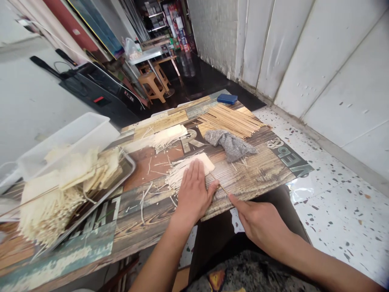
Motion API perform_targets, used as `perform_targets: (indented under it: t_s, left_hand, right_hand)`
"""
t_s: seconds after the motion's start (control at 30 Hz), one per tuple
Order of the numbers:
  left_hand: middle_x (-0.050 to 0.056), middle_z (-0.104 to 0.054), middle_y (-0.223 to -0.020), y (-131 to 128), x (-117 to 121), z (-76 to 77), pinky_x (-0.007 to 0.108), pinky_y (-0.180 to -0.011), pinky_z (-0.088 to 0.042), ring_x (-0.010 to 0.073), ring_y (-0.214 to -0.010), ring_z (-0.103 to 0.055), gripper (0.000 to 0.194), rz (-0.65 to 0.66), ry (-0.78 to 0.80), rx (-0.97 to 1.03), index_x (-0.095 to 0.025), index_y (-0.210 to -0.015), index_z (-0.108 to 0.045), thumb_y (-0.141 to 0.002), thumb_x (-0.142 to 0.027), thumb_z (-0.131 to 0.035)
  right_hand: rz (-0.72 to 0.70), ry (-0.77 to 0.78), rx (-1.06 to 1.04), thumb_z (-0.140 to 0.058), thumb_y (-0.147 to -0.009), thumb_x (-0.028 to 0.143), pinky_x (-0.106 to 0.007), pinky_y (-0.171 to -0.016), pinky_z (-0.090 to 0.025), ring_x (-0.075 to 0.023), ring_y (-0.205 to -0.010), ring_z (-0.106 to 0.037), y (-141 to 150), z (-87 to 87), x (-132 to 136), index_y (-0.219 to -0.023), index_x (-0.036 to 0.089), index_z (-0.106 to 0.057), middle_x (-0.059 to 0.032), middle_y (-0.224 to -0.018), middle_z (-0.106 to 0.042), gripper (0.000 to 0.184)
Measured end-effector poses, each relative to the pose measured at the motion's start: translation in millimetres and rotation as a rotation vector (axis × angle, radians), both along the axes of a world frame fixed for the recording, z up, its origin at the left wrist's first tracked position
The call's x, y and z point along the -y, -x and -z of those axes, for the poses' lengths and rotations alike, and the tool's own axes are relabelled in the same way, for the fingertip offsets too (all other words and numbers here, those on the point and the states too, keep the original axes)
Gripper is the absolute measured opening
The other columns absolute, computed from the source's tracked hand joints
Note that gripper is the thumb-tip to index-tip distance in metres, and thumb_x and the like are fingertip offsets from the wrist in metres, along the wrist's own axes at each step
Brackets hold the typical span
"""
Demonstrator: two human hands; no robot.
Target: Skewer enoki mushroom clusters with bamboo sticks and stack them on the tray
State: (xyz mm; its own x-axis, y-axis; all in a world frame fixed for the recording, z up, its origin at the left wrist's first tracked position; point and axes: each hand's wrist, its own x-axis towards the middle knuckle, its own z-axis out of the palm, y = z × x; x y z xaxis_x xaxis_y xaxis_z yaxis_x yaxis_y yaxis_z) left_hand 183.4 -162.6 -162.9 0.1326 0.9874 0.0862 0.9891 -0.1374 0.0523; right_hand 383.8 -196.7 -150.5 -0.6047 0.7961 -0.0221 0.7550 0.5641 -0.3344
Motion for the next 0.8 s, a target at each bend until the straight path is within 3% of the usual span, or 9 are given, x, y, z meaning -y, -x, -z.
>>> perform_targets:
  t_s: [0.2,0.33,0.6,0.8]
  left_hand:
    - [0.02,-0.023,-0.155,-0.6,-0.5,0.6,0.046,-0.118,-0.022,0.0278,-0.145,-0.017,0.078,-0.003,-0.017,0.0,0.001,-0.147,-0.023,-0.095,-0.057,-0.022]
    - [0.021,-0.023,-0.155,-0.3,-0.6,1.0,0.047,-0.117,-0.022,0.0283,-0.145,-0.018,0.079,0.0,-0.012,0.005,0.002,-0.147,-0.023,-0.095,-0.058,-0.021]
    - [0.021,-0.023,-0.155,-0.2,-0.5,1.2,0.048,-0.117,-0.023,0.0283,-0.145,-0.018,0.077,0.006,-0.019,0.007,0.001,-0.147,-0.023,-0.096,-0.056,-0.022]
    - [0.02,-0.022,-0.155,0.5,-0.4,1.3,0.048,-0.117,-0.022,0.0284,-0.145,-0.017,0.077,0.005,-0.01,0.004,0.001,-0.147,-0.023,-0.096,-0.057,-0.022]
  right_hand:
    - [-0.001,0.047,0.234,-0.04,-0.088,0.011,-0.029,-0.05,-0.04,-0.0218,-0.064,-0.067,22.6,-20.7,-18.6,-0.143,0.01,-0.042,-0.0092,-0.076,-0.071,0.055]
    - [-0.012,0.068,0.304,-0.041,-0.085,0.008,-0.028,-0.051,-0.039,-0.0217,-0.066,-0.068,31.9,-25.5,-23.1,-0.144,0.009,-0.039,-0.011,-0.076,-0.071,0.059]
    - [-0.006,0.159,0.289,-0.04,-0.08,0.006,-0.033,-0.054,-0.044,-0.0244,-0.069,-0.068,25.4,-28.7,-14.2,-0.146,0.008,-0.036,-0.0091,-0.08,-0.072,0.066]
    - [0.02,0.118,0.294,-0.039,-0.084,0.01,-0.032,-0.05,-0.042,-0.0253,-0.065,-0.069,31.7,-42.4,-19.0,-0.141,0.008,-0.044,-0.01,-0.073,-0.071,0.057]
